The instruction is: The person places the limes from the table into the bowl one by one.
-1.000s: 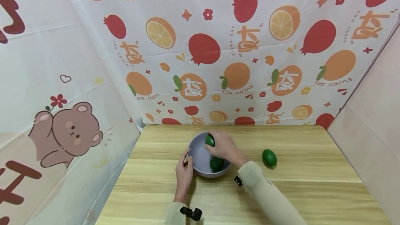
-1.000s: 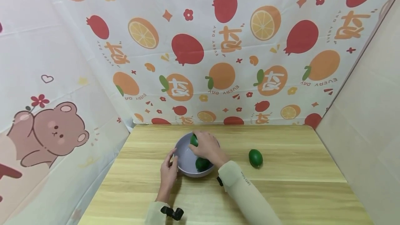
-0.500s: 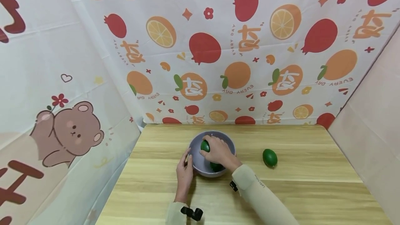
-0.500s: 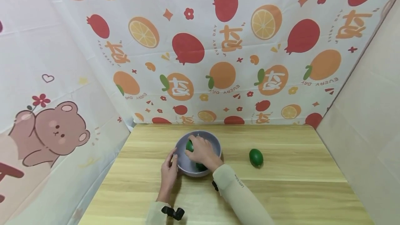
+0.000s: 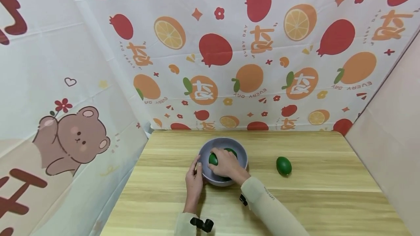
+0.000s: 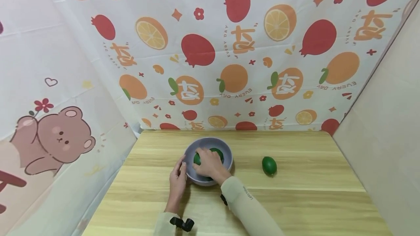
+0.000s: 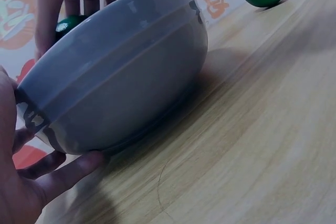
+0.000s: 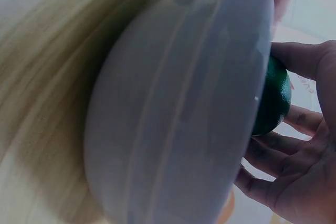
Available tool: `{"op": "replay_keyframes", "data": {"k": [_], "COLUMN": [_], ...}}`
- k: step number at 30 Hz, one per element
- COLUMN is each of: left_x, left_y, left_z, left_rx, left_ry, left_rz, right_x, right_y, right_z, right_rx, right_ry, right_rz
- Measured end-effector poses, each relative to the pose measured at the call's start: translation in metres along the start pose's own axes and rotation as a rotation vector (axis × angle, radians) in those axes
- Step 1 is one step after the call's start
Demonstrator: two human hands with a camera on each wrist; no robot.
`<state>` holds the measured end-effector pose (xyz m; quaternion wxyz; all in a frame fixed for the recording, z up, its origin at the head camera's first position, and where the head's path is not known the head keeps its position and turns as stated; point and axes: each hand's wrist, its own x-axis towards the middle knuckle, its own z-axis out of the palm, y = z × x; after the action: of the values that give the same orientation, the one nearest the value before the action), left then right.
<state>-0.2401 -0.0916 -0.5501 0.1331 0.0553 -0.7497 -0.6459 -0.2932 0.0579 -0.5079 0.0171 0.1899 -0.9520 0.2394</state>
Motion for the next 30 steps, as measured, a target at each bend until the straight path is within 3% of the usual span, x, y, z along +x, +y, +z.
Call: {"op": "replay_keyframes", "data": {"k": [13,22,30], "left_x": [0.006,0.017,0.019], "left_y": [-0.002,-0.037,-0.042], "left_z": [-0.001,0.007,0.008], "left_rx": [-0.028,-0.047,-0.042], "left_ry": [-0.019,0.019,0.017], "left_rz": [-0.015,-0.012,-0.009], "right_x": [0.001,0.001,0.0], "right_y": [0.001,0.002,0.006], "right_z": [0.008,0.011,0.014], "right_rx": [-0.01,0.008,0.02], "right_ry": [-0.005,-0.023,-0.033], "right_rz": [0.002,0.0,-0.002]}}
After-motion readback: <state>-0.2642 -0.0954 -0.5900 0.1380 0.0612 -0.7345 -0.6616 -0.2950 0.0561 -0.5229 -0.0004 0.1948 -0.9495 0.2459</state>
